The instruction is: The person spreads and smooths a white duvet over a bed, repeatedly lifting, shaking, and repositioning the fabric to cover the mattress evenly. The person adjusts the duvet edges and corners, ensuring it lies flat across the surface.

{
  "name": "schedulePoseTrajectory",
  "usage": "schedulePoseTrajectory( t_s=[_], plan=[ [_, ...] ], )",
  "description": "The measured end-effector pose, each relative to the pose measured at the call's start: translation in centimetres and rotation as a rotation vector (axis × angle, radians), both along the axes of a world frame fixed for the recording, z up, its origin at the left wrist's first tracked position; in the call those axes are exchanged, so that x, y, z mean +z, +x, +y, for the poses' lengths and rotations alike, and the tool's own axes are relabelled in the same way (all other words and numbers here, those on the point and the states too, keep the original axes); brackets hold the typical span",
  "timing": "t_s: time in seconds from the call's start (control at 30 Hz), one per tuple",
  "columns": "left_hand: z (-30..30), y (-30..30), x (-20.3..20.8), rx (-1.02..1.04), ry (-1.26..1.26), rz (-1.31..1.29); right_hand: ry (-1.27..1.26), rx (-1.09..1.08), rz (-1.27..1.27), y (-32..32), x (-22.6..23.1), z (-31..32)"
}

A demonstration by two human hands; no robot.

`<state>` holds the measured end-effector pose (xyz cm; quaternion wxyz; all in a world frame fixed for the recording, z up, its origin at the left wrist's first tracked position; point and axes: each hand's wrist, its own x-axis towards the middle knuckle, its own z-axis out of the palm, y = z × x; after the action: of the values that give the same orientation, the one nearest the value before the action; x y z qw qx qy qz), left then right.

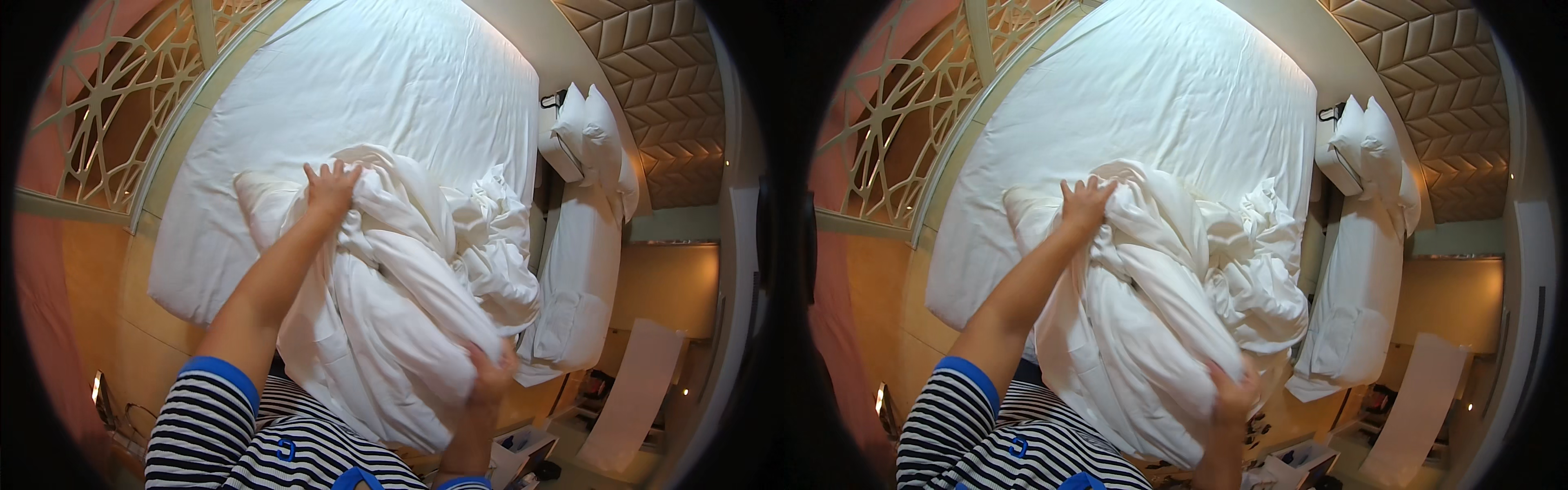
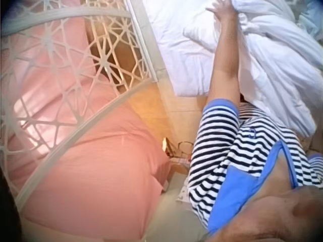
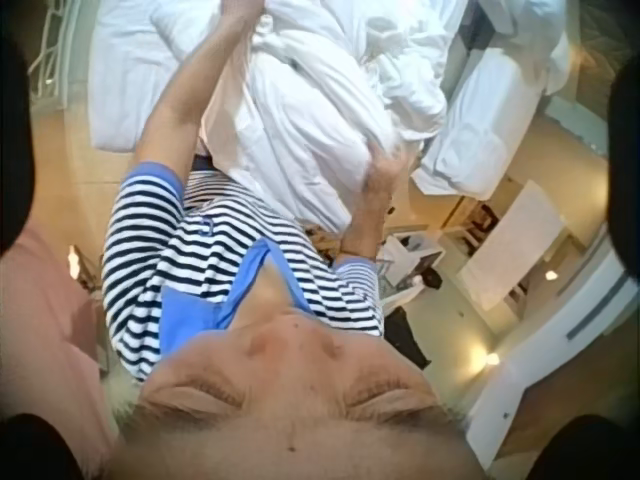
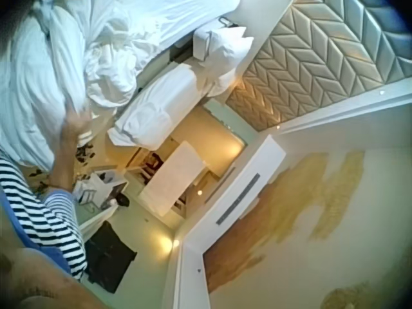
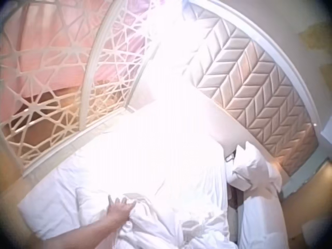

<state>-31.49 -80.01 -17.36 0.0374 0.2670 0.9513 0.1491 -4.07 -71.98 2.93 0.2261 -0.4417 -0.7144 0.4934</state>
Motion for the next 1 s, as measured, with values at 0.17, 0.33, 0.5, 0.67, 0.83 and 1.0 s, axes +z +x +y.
schedulePoseTrajectory(
  t_s=[0.17,0.33,0.5,0.67,0.83,1.0],
  plan=[
    [-1.5,-1.2,-4.0,-0.025,-0.087,-0.043,0.140,-0.132,0.219,7.5,2.6,5.5],
    [-1.6,-0.6,-3.5,-0.011,0.103,0.162,0.302,-0.049,-0.322,9.3,-3.9,10.9],
    [-1.7,4.3,1.3,-0.578,0.658,0.221,0.950,0.080,-0.947,4.0,-6.2,9.7],
    [-2.5,8.1,-2.5,-0.347,0.277,-0.037,0.665,0.582,-0.392,-6.5,-8.9,2.8],
    [-2.9,6.8,-2.9,-0.160,0.019,-0.126,0.844,0.844,-0.898,-11.2,-15.1,-2.7],
    [-3.7,5.4,-4.6,-0.137,-0.076,-0.116,0.701,0.913,-1.045,-10.0,-20.0,-6.3]
  ],
)
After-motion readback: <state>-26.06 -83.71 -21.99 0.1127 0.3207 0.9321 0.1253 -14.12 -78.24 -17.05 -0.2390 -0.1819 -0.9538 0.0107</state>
